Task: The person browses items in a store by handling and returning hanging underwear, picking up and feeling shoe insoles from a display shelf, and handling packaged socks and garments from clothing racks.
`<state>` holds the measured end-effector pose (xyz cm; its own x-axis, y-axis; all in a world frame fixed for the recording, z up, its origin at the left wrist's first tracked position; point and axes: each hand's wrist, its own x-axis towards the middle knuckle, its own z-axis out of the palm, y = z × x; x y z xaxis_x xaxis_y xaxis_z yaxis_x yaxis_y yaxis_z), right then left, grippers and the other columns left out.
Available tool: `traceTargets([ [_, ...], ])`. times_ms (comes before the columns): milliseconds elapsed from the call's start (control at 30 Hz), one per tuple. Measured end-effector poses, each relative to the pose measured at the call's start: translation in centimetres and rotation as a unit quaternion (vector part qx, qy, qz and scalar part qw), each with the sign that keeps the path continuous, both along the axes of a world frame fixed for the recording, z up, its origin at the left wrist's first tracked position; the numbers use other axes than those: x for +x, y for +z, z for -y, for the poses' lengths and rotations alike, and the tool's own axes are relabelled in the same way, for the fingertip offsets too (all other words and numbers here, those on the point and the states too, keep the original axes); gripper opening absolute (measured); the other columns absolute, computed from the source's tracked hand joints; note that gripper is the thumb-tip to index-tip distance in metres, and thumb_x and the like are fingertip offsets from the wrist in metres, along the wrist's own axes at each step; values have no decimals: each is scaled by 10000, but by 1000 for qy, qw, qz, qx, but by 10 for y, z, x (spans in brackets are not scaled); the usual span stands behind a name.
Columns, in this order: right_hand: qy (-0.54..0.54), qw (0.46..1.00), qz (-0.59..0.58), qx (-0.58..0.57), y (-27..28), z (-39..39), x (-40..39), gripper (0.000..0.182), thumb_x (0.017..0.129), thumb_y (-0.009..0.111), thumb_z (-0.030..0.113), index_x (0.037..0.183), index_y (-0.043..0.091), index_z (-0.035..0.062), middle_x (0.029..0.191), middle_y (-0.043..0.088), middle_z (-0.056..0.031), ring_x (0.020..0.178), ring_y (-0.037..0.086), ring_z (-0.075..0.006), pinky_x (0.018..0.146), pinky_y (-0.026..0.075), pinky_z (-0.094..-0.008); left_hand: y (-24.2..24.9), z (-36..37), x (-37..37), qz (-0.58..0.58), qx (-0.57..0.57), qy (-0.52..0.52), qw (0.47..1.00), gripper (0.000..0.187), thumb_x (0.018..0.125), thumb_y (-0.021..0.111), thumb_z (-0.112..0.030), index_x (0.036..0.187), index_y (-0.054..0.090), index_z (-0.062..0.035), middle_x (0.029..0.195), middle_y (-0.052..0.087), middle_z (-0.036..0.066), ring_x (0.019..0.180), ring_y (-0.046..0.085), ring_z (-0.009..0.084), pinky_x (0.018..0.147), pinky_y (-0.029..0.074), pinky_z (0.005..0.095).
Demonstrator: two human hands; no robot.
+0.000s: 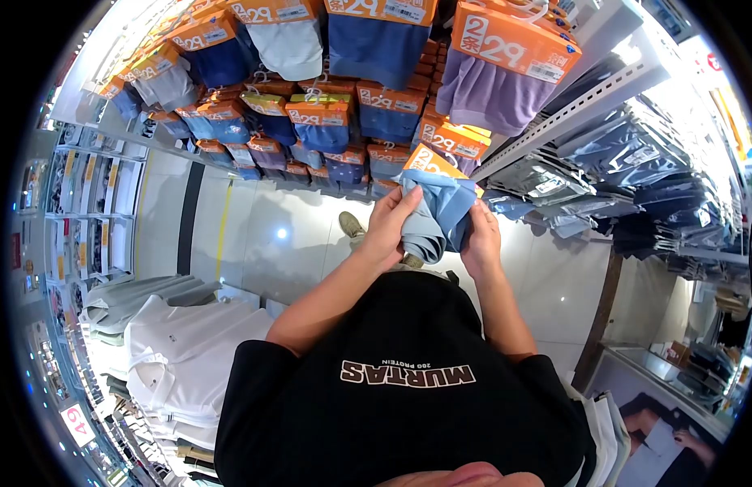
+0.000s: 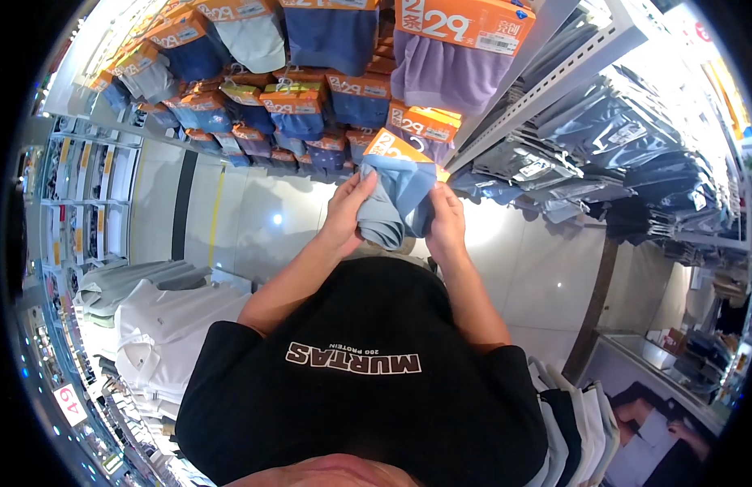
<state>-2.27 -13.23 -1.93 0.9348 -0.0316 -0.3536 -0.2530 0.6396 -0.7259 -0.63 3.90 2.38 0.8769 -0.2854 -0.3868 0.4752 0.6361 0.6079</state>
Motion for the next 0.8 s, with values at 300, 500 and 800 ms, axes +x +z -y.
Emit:
traceTargets([
  [300, 49, 978, 83, -187, 1, -3, -8, 261, 954, 630, 161, 1144, 607, -16, 1048, 639, -30, 975, 589, -112, 840, 471, -258, -9, 4, -4, 27, -8, 15, 999, 237, 1008, 562, -204, 1172, 556, -33, 1019, 647, 27, 897, 623, 94, 785, 525, 294],
  [500, 35, 971, 116, -204, 10, -9, -10, 186, 893, 691, 59, 1051, 625, -15, 988, 645, -33, 889, 581, -93, 792, 477, -261, -15, 4, -5, 45, 9, -26, 999, 180, 983, 588, -123, 1131, 566, -22, 928, 631, 22, 820, 605, 106, 716, 509, 299],
  [800, 9, 993, 67, -97, 7, -6, -9, 150, 959, 637, 157, 984, 648, 10, 936, 658, -12, 840, 573, -69, 762, 460, -235, -10, -2, -7, -3, -57, -15, 998, 220, 998, 534, -222, 1116, 575, -40, 1010, 626, 47, 929, 595, 136, 859, 479, 323],
])
